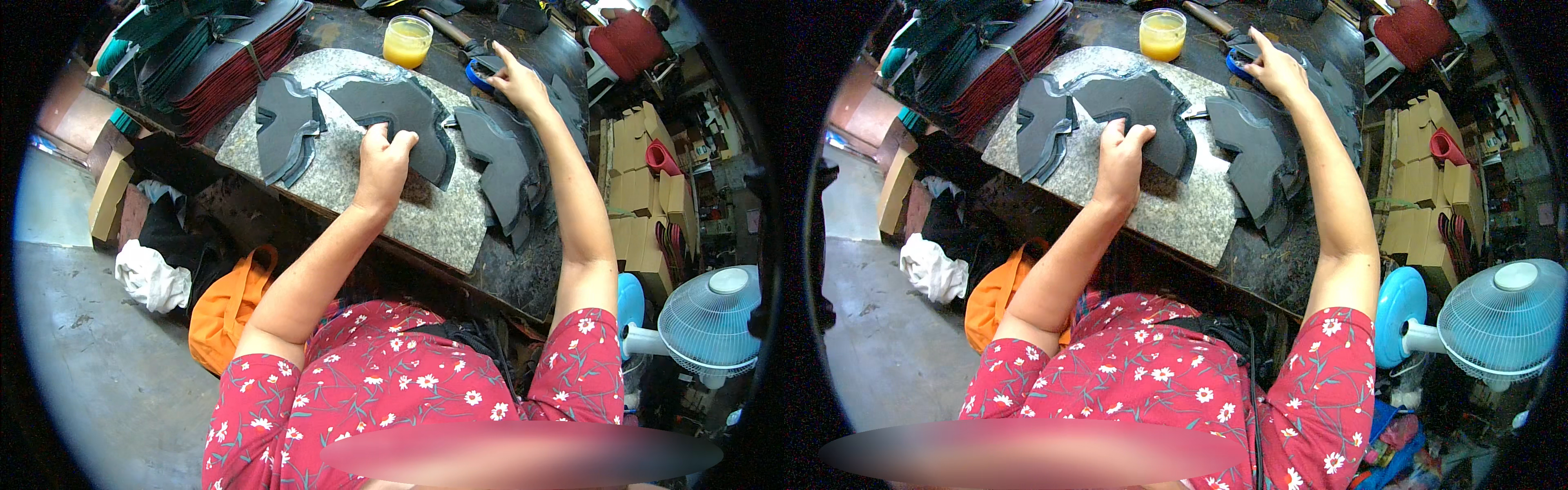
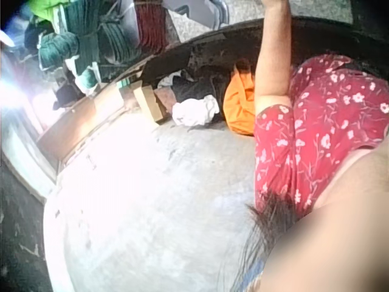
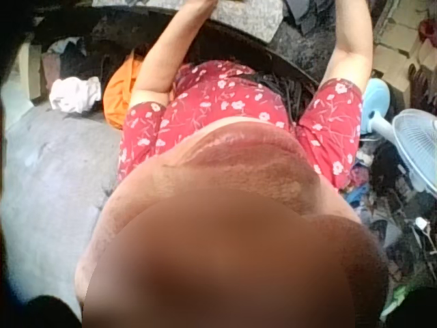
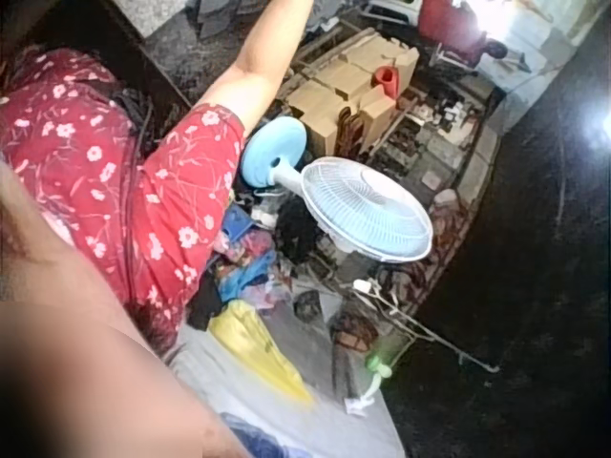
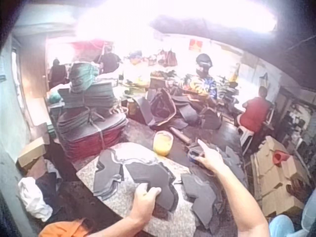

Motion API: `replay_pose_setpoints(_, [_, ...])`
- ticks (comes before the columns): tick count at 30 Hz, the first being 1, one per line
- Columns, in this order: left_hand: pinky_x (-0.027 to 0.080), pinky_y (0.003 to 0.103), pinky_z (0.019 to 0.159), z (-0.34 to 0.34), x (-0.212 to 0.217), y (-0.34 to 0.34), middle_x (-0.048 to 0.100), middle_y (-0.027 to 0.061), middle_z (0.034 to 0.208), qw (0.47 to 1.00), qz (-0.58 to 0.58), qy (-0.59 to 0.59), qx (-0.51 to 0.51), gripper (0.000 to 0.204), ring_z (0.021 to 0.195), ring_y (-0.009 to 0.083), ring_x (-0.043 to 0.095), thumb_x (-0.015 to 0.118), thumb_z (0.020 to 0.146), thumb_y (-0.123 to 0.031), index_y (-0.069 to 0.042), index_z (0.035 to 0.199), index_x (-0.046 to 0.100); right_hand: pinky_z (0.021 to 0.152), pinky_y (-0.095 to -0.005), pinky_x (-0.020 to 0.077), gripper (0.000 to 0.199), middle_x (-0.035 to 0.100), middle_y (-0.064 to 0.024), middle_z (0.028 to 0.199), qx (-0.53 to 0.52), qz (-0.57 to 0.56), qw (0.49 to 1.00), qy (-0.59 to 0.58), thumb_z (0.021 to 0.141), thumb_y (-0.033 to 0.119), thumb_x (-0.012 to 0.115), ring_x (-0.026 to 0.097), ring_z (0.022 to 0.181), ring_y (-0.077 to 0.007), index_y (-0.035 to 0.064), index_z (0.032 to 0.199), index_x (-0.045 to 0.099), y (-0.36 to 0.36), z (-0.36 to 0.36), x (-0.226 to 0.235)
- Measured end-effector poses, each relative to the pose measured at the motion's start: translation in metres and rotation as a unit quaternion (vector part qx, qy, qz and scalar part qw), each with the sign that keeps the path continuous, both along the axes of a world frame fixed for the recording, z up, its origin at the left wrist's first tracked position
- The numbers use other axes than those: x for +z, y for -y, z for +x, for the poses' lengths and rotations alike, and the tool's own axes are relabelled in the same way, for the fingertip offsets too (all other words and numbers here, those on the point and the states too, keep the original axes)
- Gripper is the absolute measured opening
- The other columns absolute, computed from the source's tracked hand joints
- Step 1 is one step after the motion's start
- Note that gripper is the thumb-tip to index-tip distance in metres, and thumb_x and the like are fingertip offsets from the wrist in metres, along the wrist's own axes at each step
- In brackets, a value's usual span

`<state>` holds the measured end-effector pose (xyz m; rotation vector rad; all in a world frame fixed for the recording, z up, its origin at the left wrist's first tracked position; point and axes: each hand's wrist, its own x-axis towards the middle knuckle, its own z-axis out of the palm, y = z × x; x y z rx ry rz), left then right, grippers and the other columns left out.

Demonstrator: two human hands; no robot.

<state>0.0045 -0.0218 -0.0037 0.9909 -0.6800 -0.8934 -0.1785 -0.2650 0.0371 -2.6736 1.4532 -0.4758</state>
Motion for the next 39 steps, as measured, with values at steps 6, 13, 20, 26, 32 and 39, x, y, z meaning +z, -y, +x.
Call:
replay_pose_setpoints(6, [0.046,0.028,0.067,-0.002,-0.002,0.001,0.061,0.0044,0.079,1.000,0.005,0.009,-0.003,0.016,0.071,0.0128,0.053,0.059,0.081,-0.009,0.006,0.085,0.059,0.079,-0.0428,0.0514,0.076,0.072,-0.0060,0.097,-0.033,-0.049,0.997,-0.057,0.085,0.029,0.068,0.069,0.090,-0.0285,0.0333,0.150,0.029,-0.011,0.001,-0.003])
replay_pose_setpoints(13, [0.046,0.028,0.065,0.000,-0.003,0.002,0.061,0.0043,0.078,1.000,0.026,0.012,0.001,0.015,0.071,0.0120,0.054,0.060,0.080,-0.008,0.006,0.083,0.060,0.080,-0.0410,0.0527,0.070,0.073,-0.0089,0.095,0.018,0.018,0.994,0.105,0.091,0.047,0.060,0.070,0.091,-0.0289,0.0247,0.150,0.031,-0.035,0.058,0.012])
replay_pose_setpoints(20, [0.051,0.027,0.071,-0.002,0.002,-0.002,0.064,0.0087,0.100,0.991,0.042,0.059,-0.109,0.028,0.078,0.0149,0.062,0.057,0.087,-0.008,0.003,0.113,0.056,0.095,-0.0266,0.0448,0.085,0.037,-0.0060,0.149,0.298,0.284,0.836,0.363,0.075,-0.001,0.063,0.050,0.107,-0.0143,0.0083,0.151,0.028,-0.126,0.072,0.028])
replay_pose_setpoints(26, [0.051,0.022,0.053,-0.009,0.004,0.003,0.056,0.0118,0.101,0.988,-0.034,0.071,-0.136,0.045,0.069,0.0140,0.063,0.056,0.094,-0.011,-0.002,0.134,0.037,0.087,-0.0274,0.0464,0.066,0.057,-0.0060,0.117,0.134,0.173,0.842,0.493,0.076,-0.005,0.058,0.052,0.096,-0.0146,0.0065,0.139,0.046,-0.032,0.034,0.049])
replay_pose_setpoints(32, [0.048,0.022,0.049,-0.012,0.004,0.004,0.058,0.0049,0.089,0.984,-0.010,0.097,-0.148,0.034,0.061,0.0086,0.060,0.060,0.090,-0.006,-0.003,0.123,0.050,0.065,-0.0390,0.0537,0.077,0.057,-0.0141,0.102,-0.060,0.103,0.790,0.601,0.079,-0.002,0.061,0.058,0.079,-0.0195,0.0130,0.147,0.029,0.090,0.002,0.035])
replay_pose_setpoints(39, [0.048,0.020,0.051,-0.010,0.003,0.004,0.058,0.0051,0.089,0.975,0.001,0.136,-0.174,0.033,0.064,0.0087,0.059,0.055,0.093,-0.006,-0.003,0.125,0.048,0.083,-0.0511,0.0529,0.076,0.064,-0.0234,0.114,-0.145,-0.183,0.970,0.069,0.084,0.033,0.068,0.067,0.093,-0.0401,0.0213,0.149,0.029,0.036,0.001,0.006])
